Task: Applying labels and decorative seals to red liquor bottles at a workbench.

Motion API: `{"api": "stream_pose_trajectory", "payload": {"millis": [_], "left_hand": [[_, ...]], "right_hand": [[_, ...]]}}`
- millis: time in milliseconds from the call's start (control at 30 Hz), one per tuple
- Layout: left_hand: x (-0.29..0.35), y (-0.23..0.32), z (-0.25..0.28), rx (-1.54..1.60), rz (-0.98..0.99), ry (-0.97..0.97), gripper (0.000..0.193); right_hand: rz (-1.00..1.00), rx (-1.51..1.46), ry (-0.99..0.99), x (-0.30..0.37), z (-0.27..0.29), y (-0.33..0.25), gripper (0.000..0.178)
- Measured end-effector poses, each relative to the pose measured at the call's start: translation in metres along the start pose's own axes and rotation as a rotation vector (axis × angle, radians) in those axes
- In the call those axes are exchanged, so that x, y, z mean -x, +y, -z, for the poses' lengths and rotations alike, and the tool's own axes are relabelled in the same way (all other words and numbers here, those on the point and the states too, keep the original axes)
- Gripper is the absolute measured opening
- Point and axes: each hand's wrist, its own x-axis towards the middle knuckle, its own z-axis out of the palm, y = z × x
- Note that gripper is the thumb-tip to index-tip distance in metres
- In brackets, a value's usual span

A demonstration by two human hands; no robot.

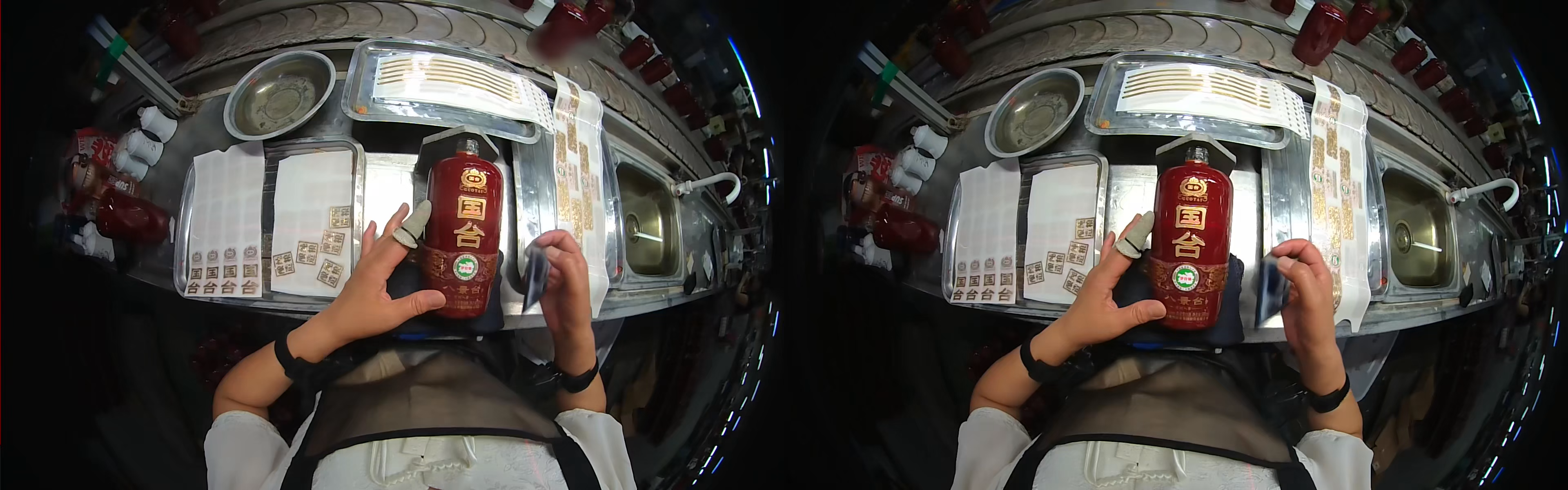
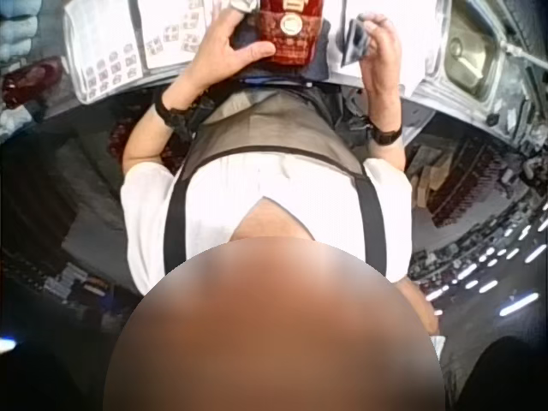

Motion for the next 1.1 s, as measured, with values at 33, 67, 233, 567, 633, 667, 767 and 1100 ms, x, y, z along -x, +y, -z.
{"api": "stream_pose_trajectory", "payload": {"millis": [33,67,233,567,633,667,767,1100], "left_hand": [[-0.002,0.003,-0.004,-0.001,0.002,-0.008,0.099],[-0.004,0.004,-0.008,-0.002,0.004,-0.016,0.098],[0.005,0.001,0.007,-0.008,0.030,-0.012,0.095],[0.003,0.000,0.009,-0.038,0.017,-0.006,0.095],[0.005,-0.002,0.010,-0.031,-0.008,0.003,0.094],[0.007,-0.003,0.012,0.003,-0.001,0.023,0.088],[0.009,-0.009,0.017,0.017,0.010,0.050,0.082],[0.012,-0.008,0.014,0.109,0.012,0.106,0.072]], "right_hand": [[0.067,0.013,0.018,0.003,-0.004,-0.009,0.040],[0.189,0.181,0.026,0.007,-0.010,-0.015,0.041],[0.696,0.815,-0.296,0.023,-0.075,-0.024,0.028],[0.948,1.062,-0.253,0.012,-0.088,-0.039,0.030],[1.138,1.131,-0.342,0.013,-0.081,-0.035,0.034],[1.220,1.148,-0.439,0.019,-0.077,-0.031,0.032],[1.312,1.147,-0.606,0.035,-0.069,-0.017,0.021],[1.331,1.200,-0.815,0.035,-0.093,-0.005,0.014]]}}
